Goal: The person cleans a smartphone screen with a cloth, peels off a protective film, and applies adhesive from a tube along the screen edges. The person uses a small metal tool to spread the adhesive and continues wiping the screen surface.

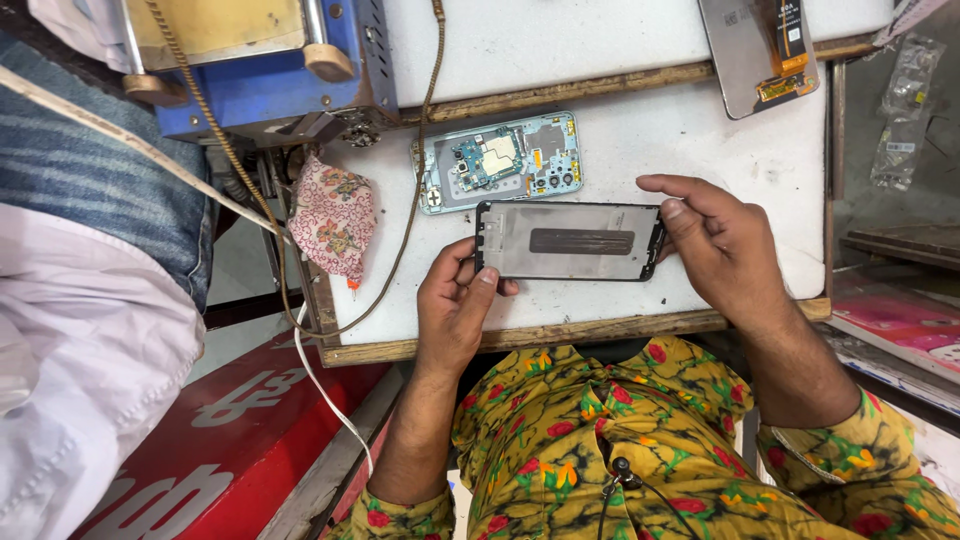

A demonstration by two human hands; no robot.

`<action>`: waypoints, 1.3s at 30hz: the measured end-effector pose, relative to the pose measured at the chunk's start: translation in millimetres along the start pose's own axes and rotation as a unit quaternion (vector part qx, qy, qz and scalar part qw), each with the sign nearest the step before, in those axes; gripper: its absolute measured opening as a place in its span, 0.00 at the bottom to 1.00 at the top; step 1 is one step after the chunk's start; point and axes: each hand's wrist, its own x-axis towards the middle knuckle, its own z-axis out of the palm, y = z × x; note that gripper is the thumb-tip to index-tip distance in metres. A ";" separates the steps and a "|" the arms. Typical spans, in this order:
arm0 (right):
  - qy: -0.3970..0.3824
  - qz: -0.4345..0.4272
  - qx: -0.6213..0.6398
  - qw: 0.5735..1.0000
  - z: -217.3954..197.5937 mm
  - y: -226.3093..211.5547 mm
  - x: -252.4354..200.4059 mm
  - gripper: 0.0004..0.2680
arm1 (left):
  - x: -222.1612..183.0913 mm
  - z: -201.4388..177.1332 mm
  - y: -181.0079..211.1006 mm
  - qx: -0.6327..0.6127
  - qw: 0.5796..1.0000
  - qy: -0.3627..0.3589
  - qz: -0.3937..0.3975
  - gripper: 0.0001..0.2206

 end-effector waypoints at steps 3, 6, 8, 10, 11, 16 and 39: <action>0.007 -0.003 -0.007 1.000 2.2 1.1 1.9 0.10 | -0.5 -0.9 -1.2 -0.005 1.000 -0.010 0.003 0.15; 0.007 -0.005 0.029 1.000 3.8 5.2 4.8 0.11 | 0.1 -1.0 -3.6 0.007 1.000 -0.018 0.008 0.15; 0.013 -0.002 0.023 1.000 5.7 8.5 7.2 0.11 | 1.2 -0.7 -4.9 0.010 1.000 -0.026 0.010 0.14; 0.019 -0.004 0.026 0.999 7.5 11.0 7.7 0.11 | 2.0 -0.8 -5.7 0.012 0.999 -0.030 0.011 0.14; 0.022 -0.008 0.031 0.999 8.1 11.9 7.5 0.11 | 2.2 -1.1 -6.1 0.014 0.999 -0.030 0.011 0.14; 0.039 0.012 0.041 0.998 9.5 13.9 4.5 0.12 | 1.9 -1.8 -9.3 0.025 0.999 -0.031 0.016 0.14; 0.024 0.007 0.176 0.984 0.3 32.9 -1.9 0.14 | -6.7 -4.3 2.1 0.018 0.999 -0.047 -0.022 0.14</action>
